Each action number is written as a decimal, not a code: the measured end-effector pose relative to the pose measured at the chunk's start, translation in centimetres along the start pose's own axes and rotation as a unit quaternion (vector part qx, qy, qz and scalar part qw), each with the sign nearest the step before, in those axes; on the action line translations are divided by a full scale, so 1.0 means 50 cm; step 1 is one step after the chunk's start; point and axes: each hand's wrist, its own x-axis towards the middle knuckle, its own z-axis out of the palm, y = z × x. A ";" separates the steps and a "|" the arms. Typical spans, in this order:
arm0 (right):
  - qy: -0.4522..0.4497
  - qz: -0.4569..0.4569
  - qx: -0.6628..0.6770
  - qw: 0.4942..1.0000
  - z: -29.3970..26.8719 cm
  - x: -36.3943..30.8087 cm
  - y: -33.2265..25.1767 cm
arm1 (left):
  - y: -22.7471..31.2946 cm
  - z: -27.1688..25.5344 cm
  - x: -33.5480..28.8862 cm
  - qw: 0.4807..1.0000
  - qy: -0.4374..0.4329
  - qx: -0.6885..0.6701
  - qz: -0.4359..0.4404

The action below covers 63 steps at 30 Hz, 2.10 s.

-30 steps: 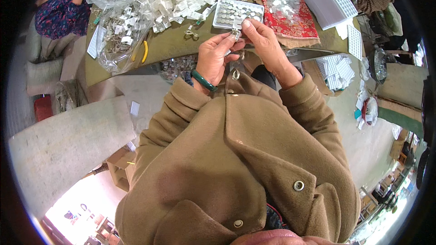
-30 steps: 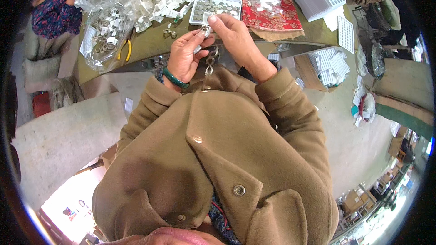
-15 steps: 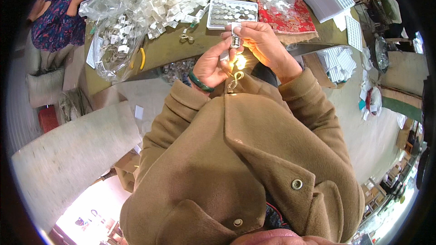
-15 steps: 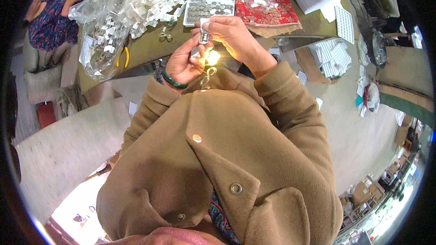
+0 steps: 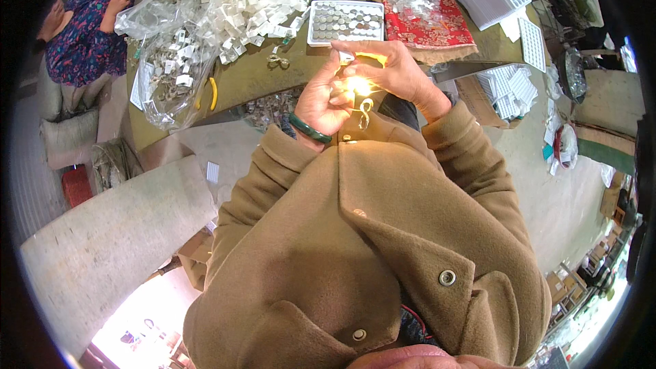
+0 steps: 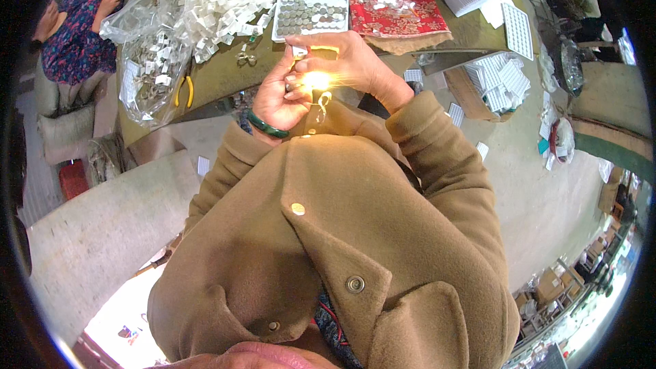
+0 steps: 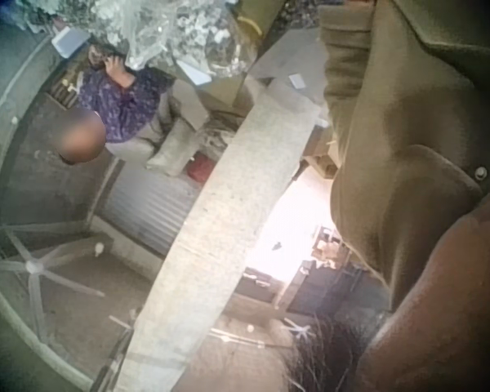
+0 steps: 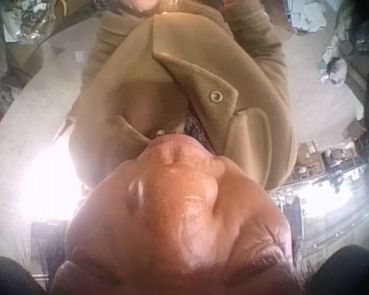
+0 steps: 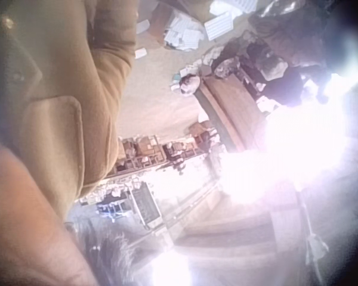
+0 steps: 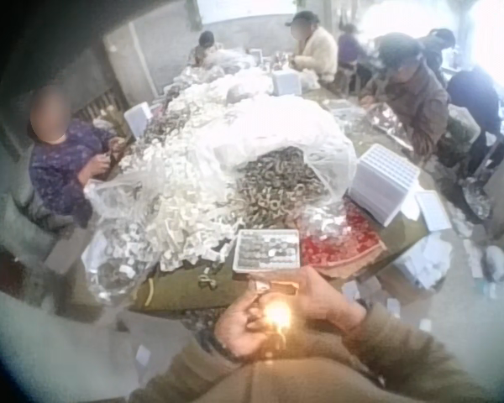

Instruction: The person assembles small electronic components at a workbench. They pick up a white plastic housing, insert a small LED, and connect wires, then place the assembled unit into a compartmentalized tray. The process is repeated with multiple units.

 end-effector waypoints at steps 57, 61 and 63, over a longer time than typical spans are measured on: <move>0.213 0.111 0.391 0.888 -0.094 -0.053 0.017 | -0.014 0.056 0.016 0.972 0.038 0.227 0.039; 0.164 0.108 0.431 0.881 -0.056 -0.040 0.005 | -0.009 0.057 -0.003 0.978 0.050 0.198 0.053; 0.150 0.088 0.446 0.878 -0.033 -0.031 0.002 | -0.012 0.057 -0.013 0.982 0.042 0.174 0.054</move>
